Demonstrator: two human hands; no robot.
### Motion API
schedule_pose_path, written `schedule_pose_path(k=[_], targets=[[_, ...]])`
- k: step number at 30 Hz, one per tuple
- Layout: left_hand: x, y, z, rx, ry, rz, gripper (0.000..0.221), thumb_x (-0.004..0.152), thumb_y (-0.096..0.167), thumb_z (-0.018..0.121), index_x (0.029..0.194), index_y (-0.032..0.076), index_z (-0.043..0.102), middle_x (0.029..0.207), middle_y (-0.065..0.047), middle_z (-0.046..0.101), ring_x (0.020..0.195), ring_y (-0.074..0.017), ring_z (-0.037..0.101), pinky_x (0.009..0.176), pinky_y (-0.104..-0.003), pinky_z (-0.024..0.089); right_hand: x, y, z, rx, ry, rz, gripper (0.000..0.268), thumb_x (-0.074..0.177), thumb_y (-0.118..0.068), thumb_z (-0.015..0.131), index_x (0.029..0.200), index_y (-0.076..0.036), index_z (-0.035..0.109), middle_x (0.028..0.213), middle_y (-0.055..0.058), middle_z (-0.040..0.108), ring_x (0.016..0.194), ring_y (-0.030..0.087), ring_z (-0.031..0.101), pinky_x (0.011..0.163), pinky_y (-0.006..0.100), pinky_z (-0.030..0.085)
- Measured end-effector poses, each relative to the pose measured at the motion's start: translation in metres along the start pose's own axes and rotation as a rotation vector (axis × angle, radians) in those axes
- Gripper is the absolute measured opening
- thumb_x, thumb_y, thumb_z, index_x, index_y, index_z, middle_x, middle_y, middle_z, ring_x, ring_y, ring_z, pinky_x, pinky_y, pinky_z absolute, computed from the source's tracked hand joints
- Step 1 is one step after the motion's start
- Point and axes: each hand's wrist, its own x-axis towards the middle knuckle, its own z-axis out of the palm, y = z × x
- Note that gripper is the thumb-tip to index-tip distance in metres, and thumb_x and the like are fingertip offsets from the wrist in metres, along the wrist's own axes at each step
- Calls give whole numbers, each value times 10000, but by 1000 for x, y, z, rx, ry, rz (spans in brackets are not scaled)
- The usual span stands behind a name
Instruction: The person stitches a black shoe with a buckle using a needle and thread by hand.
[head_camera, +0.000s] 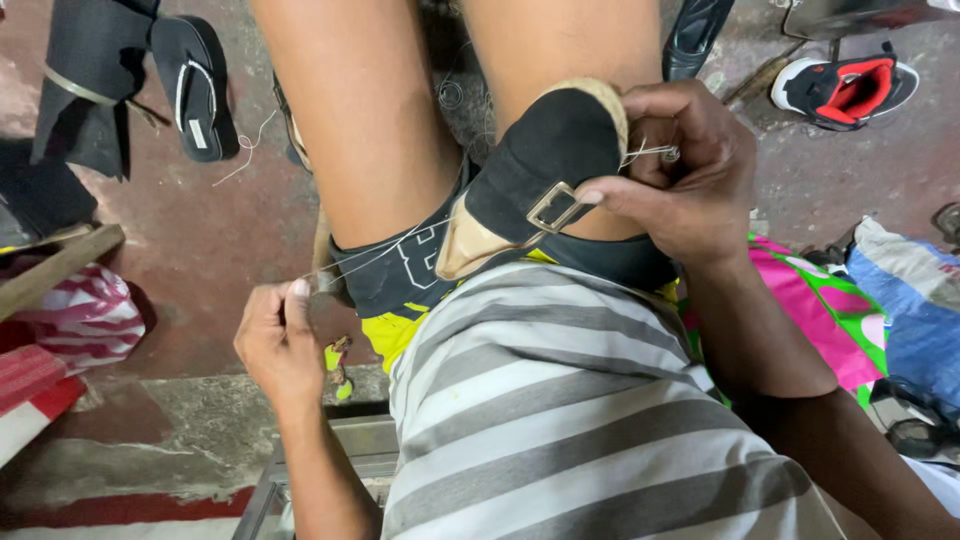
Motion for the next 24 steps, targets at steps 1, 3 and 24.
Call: schedule_pose_path(k=[1, 3, 24], targets=[[2, -4, 0, 38, -34, -91, 128, 1045, 104, 679, 975, -3, 681, 856, -126, 630, 766, -230, 592, 751, -340, 482, 0, 1, 1, 53, -14, 4, 515, 855, 87, 908, 1259, 19, 596, 964, 1, 623, 622, -37, 367, 564, 145, 280], [2, 4, -1, 85, -77, -185, 149, 1064, 133, 689, 984, 9, 673, 871, -137, 629, 781, -232, 592, 767, -344, 486, -3, 3, 1, 111, -25, 19, 509, 871, 86, 912, 1249, 17, 579, 1142, 44, 707, 645, -43, 366, 572, 144, 298], [7, 119, 78, -251, -121, 253, 384, 995, 18, 683, 729, -10, 408, 762, -131, 400, 662, -238, 396, 618, -363, 325, 1, -43, -21, -62, -220, 155, 873, 801, -81, 921, 1542, -72, 459, 746, -36, 430, 664, 39, 364, 647, 230, 311]])
